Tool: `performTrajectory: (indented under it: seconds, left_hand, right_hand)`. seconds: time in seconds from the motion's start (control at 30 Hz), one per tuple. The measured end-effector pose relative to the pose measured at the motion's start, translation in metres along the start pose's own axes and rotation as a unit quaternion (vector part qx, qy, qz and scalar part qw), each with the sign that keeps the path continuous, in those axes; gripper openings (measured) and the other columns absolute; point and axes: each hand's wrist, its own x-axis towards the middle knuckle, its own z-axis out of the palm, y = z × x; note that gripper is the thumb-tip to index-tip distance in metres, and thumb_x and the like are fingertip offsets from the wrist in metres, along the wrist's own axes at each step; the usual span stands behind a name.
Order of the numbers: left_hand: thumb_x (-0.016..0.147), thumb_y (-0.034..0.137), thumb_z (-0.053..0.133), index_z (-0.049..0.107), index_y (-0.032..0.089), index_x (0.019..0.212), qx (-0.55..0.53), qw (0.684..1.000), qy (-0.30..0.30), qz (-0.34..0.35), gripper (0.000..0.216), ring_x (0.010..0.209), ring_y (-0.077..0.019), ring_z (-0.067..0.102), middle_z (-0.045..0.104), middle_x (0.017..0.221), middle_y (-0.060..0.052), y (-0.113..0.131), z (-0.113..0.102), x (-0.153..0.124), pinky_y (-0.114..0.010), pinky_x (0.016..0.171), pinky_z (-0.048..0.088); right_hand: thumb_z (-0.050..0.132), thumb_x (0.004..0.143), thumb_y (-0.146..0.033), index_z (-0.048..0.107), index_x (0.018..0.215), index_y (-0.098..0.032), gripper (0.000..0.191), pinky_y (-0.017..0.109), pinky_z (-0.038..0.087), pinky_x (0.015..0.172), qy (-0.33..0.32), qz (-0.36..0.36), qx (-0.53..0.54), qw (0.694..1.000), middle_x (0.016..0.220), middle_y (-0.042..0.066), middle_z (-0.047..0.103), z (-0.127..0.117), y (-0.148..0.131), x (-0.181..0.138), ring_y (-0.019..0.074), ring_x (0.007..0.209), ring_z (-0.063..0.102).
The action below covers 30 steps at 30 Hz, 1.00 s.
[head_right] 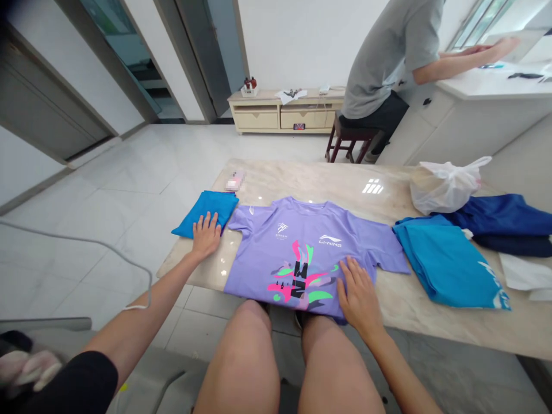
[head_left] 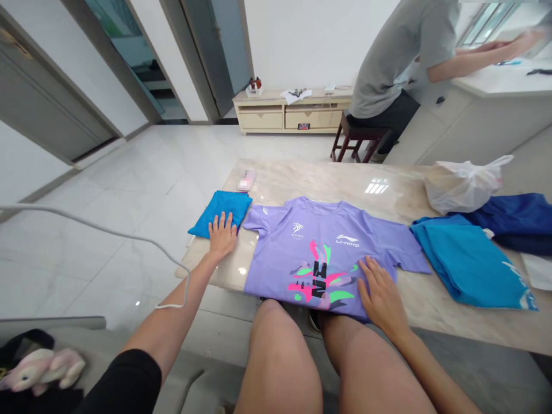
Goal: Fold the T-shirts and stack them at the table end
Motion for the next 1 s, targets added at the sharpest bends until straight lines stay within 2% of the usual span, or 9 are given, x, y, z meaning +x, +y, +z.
performTrajectory:
  seconds: [0.13, 0.23, 0.33, 0.4, 0.53, 0.67, 0.8, 0.9, 1.0]
  left_hand:
    - [0.111, 0.039, 0.032, 0.043, 0.016, 0.173, -0.018, 0.999, 0.031, 0.004, 0.067, 0.170, -0.0409, 0.025, 0.032, 0.183, -0.016, 0.003, 0.009, 0.032, -0.069, 0.137, 0.017]
    - [0.110, 0.038, 0.036, 0.043, 0.011, 0.171, -0.037, 0.998, 0.042, 0.013, 0.067, 0.169, -0.0427, 0.025, 0.034, 0.181, -0.021, 0.008, 0.005, 0.030, -0.071, 0.136, 0.018]
    - [0.110, 0.037, 0.038, 0.042, 0.005, 0.169, -0.068, 0.991, 0.085, 0.078, 0.067, 0.168, -0.0396, 0.031, 0.039, 0.176, -0.027, 0.019, -0.001, 0.000, -0.067, 0.137, 0.021]
    - [0.112, 0.037, 0.035, 0.042, 0.007, 0.168, -0.089, 0.977, 0.087, 0.171, 0.065, 0.166, -0.0337, 0.036, 0.045, 0.173, -0.025, 0.030, -0.003, -0.027, -0.059, 0.138, 0.025]
    - [0.112, 0.036, 0.032, 0.050, 0.014, 0.165, -0.073, 0.945, -0.016, 0.320, 0.060, 0.163, -0.0294, 0.044, 0.051, 0.172, -0.017, 0.056, -0.002, -0.077, -0.052, 0.137, 0.030]
    - [0.109, 0.030, 0.038, 0.061, 0.008, 0.155, -0.018, 0.958, -0.048, 0.282, 0.056, 0.156, -0.0340, 0.053, 0.056, 0.167, -0.023, 0.074, -0.018, -0.113, -0.052, 0.130, 0.041]
    - [0.109, 0.031, 0.039, 0.074, 0.015, 0.134, 0.045, 0.967, -0.093, 0.231, 0.046, 0.127, -0.0357, 0.073, 0.078, 0.136, -0.022, 0.075, -0.053, -0.132, -0.052, 0.112, 0.055]
    - [0.111, 0.039, 0.039, 0.078, 0.021, 0.117, 0.065, 0.976, -0.136, 0.160, 0.044, 0.106, -0.0351, 0.079, 0.083, 0.111, -0.017, 0.073, -0.075, -0.120, -0.047, 0.094, 0.060]
    - [0.109, 0.034, 0.041, 0.074, 0.020, 0.131, 0.023, 0.985, -0.089, 0.147, 0.042, 0.122, -0.0346, 0.074, 0.079, 0.128, -0.017, 0.073, -0.077, -0.081, -0.045, 0.101, 0.059]
  right_hand:
    - [0.042, 0.113, -0.032, 0.047, 0.169, -0.019, 0.058, 0.063, 0.037, 0.133, -0.016, 0.005, 0.009, 1.000, 0.174, 0.015, 0.047, -0.008, 0.003, 0.005, 0.0349, 0.162, 0.044]
    - [0.043, 0.113, -0.031, 0.047, 0.169, -0.018, 0.058, 0.062, 0.038, 0.133, -0.019, 0.012, 0.010, 1.000, 0.175, 0.015, 0.046, -0.007, 0.006, 0.007, 0.0344, 0.163, 0.043]
    - [0.040, 0.113, -0.029, 0.050, 0.168, -0.018, 0.057, 0.061, 0.038, 0.133, -0.020, 0.015, 0.015, 1.000, 0.173, 0.014, 0.049, -0.003, 0.005, 0.007, 0.0331, 0.162, 0.044]
    - [0.037, 0.113, -0.026, 0.053, 0.166, -0.018, 0.057, 0.060, 0.039, 0.133, -0.021, 0.021, 0.019, 0.999, 0.171, 0.013, 0.052, -0.002, 0.002, 0.009, 0.0314, 0.161, 0.046]
    - [0.033, 0.112, -0.027, 0.055, 0.164, -0.012, 0.058, 0.059, 0.036, 0.135, -0.051, 0.047, 0.001, 0.998, 0.173, 0.016, 0.048, -0.008, -0.008, 0.017, 0.0320, 0.163, 0.043]
    - [0.036, 0.111, -0.028, 0.055, 0.163, -0.005, 0.059, 0.056, 0.037, 0.135, -0.117, 0.062, -0.025, 0.991, 0.174, 0.019, 0.044, -0.025, -0.022, 0.017, 0.0340, 0.164, 0.041]
    - [0.042, 0.110, -0.031, 0.077, 0.140, -0.014, 0.048, 0.057, 0.040, 0.131, -0.144, 0.086, -0.042, 0.985, 0.142, 0.017, 0.076, -0.055, -0.017, 0.015, 0.0341, 0.136, 0.070]
    - [0.044, 0.110, -0.037, 0.082, 0.132, -0.019, 0.047, 0.051, 0.054, 0.115, -0.114, 0.145, -0.034, 0.982, 0.111, 0.014, 0.086, -0.077, 0.010, 0.024, 0.0334, 0.105, 0.081]
    - [0.042, 0.108, -0.034, 0.078, 0.139, -0.014, 0.052, 0.046, 0.060, 0.103, -0.079, 0.182, -0.020, 0.980, 0.114, 0.016, 0.085, -0.082, 0.043, 0.043, 0.0341, 0.104, 0.080]
